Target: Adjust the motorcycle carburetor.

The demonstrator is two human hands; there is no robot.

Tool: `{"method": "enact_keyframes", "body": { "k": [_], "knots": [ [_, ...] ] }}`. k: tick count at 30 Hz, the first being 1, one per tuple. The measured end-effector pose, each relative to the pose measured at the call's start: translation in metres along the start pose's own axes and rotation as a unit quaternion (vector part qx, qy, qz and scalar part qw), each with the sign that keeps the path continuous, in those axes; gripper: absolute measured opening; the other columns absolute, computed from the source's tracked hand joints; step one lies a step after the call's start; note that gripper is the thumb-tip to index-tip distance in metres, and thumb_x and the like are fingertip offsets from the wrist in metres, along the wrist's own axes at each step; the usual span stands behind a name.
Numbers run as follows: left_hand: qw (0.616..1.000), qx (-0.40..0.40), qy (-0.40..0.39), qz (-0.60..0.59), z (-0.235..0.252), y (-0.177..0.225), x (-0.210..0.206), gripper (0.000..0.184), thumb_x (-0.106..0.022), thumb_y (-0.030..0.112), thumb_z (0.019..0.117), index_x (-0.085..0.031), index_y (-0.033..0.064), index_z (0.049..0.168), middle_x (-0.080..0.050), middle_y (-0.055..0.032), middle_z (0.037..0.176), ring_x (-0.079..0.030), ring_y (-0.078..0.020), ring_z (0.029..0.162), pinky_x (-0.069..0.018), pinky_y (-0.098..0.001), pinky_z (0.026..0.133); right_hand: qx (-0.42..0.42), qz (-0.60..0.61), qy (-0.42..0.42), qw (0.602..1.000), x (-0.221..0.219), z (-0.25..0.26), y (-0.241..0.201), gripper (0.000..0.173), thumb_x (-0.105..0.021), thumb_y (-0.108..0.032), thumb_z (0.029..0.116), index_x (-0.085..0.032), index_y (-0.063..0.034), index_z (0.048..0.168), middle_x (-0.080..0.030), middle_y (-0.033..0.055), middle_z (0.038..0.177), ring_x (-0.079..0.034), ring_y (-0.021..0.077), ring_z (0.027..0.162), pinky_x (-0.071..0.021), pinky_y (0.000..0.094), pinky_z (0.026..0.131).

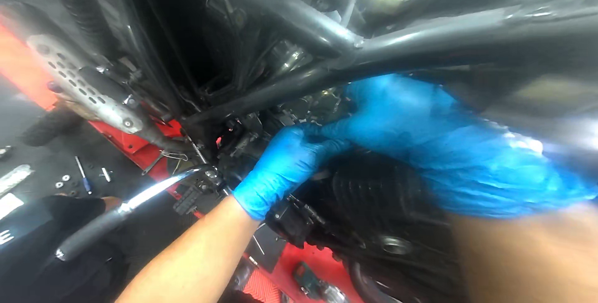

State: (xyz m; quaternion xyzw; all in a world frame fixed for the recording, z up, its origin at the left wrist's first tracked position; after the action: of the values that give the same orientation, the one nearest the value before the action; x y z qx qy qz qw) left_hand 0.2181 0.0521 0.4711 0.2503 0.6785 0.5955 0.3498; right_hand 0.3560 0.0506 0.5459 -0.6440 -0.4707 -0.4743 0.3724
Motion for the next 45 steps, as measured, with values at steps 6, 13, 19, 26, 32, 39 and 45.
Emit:
{"method": "enact_keyframes", "body": {
  "k": [6,13,19,26,32,39,45],
  "knots": [
    [0.999,0.013,-0.023,-0.046,-0.002,0.002,-0.005,0.010,-0.073,0.013,0.0946,-0.076,0.0051,0.100,-0.074,-0.0042,0.088,-0.069,-0.0101,0.081,-0.0578,-0.0292,0.073,0.120,0.030,0.262,0.957,-0.029,0.017,0.022,0.046,-0.080,-0.067,0.0557,-0.067,-0.0295,0.080,-0.061,-0.0081,0.069,-0.061,0.0088,0.062,-0.0488,0.0432,0.048],
    [0.999,-0.004,-0.010,0.036,-0.001,0.005,-0.001,0.020,-0.074,0.028,0.0950,-0.076,0.0093,0.100,-0.074,-0.0018,0.088,-0.069,-0.0104,0.082,-0.0585,-0.0334,0.075,-0.065,0.047,0.048,0.996,0.032,-0.041,-0.048,0.034,-0.091,-0.030,0.0749,-0.068,-0.0095,0.088,-0.066,0.0102,0.078,-0.065,0.0275,0.075,-0.0507,0.0518,0.064],
    [1.000,0.003,-0.004,0.003,-0.003,0.001,-0.005,0.013,-0.073,0.020,0.0962,-0.077,0.0078,0.098,-0.075,-0.0024,0.087,-0.070,-0.0098,0.081,-0.0585,-0.0311,0.074,-0.078,0.055,0.038,0.995,0.030,-0.041,-0.046,0.031,-0.091,-0.028,0.0736,-0.068,-0.0112,0.086,-0.066,0.0088,0.077,-0.065,0.0258,0.073,-0.0501,0.0506,0.062],
    [0.999,0.035,-0.033,-0.024,-0.004,0.004,0.001,0.022,-0.073,0.016,0.0953,-0.073,0.0052,0.114,-0.075,-0.0054,0.100,-0.071,-0.0119,0.090,-0.0596,-0.0313,0.082,-0.085,0.045,0.016,0.995,0.034,-0.040,-0.050,0.031,-0.089,-0.030,0.0813,-0.069,-0.0078,0.091,-0.067,0.0116,0.083,-0.066,0.0282,0.079,-0.0512,0.0527,0.068],
    [0.999,-0.005,0.002,0.036,-0.002,0.001,-0.004,0.019,-0.073,0.027,0.0961,-0.076,0.0092,0.093,-0.073,-0.0017,0.083,-0.068,-0.0107,0.078,-0.0563,-0.0339,0.072,-0.081,0.048,0.024,0.995,0.032,-0.042,-0.050,0.030,-0.089,-0.027,0.0788,-0.069,-0.0085,0.091,-0.067,0.0109,0.081,-0.066,0.0281,0.077,-0.0509,0.0529,0.067],
    [0.997,0.029,-0.054,-0.044,-0.004,0.004,-0.004,0.020,-0.069,0.005,0.0943,-0.072,0.0026,0.114,-0.074,-0.0077,0.100,-0.070,-0.0131,0.089,-0.0589,-0.0313,0.080,-0.080,0.060,0.021,0.995,0.034,-0.040,-0.049,0.042,-0.092,-0.038,0.0770,-0.070,-0.0087,0.097,-0.069,0.0109,0.086,-0.068,0.0282,0.083,-0.0532,0.0541,0.072],
    [1.000,-0.001,0.017,0.026,0.000,0.003,-0.001,0.016,-0.074,0.025,0.0952,-0.077,0.0094,0.096,-0.073,-0.0018,0.085,-0.068,-0.0098,0.078,-0.0564,-0.0328,0.071,-0.083,0.052,0.015,0.995,0.034,-0.042,-0.052,0.035,-0.090,-0.031,0.0800,-0.070,-0.0083,0.098,-0.069,0.0114,0.086,-0.066,0.0276,0.083,-0.0504,0.0536,0.071]
  ]
}}
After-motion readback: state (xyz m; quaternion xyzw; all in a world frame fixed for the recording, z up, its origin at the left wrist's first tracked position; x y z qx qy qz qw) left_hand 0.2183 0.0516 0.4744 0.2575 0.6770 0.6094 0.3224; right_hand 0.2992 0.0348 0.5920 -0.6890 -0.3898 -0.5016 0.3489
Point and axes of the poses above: each hand's wrist, its own z-axis towards the middle knuckle, its own x-axis out of the back of the hand, y = z × x, the point moved 7 cm from there along z, towards the middle knuckle
